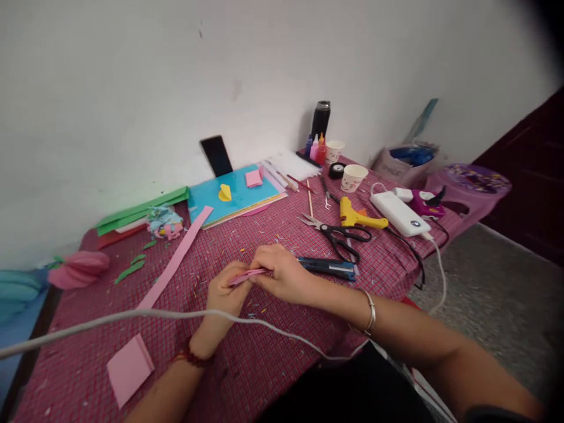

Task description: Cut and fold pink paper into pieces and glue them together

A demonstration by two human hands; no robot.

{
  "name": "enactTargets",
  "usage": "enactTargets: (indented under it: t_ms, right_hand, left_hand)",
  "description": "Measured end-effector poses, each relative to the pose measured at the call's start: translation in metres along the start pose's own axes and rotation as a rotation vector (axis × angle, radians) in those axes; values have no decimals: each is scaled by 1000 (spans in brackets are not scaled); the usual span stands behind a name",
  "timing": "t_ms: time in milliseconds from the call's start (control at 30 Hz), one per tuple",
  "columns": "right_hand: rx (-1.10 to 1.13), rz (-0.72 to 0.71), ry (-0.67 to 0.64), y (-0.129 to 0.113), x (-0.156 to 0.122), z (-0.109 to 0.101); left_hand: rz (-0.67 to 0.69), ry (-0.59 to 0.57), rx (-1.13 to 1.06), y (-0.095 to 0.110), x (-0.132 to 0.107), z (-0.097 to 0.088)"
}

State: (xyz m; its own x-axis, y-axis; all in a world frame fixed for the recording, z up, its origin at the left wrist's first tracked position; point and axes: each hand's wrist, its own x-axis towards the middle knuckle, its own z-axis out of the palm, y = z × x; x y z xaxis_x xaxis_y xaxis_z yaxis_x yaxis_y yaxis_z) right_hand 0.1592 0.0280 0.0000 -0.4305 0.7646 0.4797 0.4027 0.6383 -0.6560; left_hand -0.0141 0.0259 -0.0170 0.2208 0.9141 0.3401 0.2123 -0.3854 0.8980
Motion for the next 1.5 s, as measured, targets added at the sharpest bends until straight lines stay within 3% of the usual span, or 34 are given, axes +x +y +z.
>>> enactTargets:
  t_ms: [300,433,567,800,1067,1333,1500]
  right_hand:
    - [56,6,-61,15,0,-9]
    - [75,22,-125,23,5,-14]
    - [282,127,-170,29,9,-13]
    - [544,337,-188,33,6,-7]
    - [515,440,-217,36,-2,-6]
    - [437,449,-179,43,-6,-2]
    - [420,435,-219,49,-3,3]
  left_hand:
    - [-50,69,-35,-11,-6,7]
    - [-62,74,56,-3,-6,6]
    - [-134,93,108,10,-4,7]
    - [-381,293,-164,14,-3,27]
    - [-509,337,-374,-2,-4,39]
    - [-488,333,-513,-7,2,40]
    - [-461,353,-584,-11,1,36]
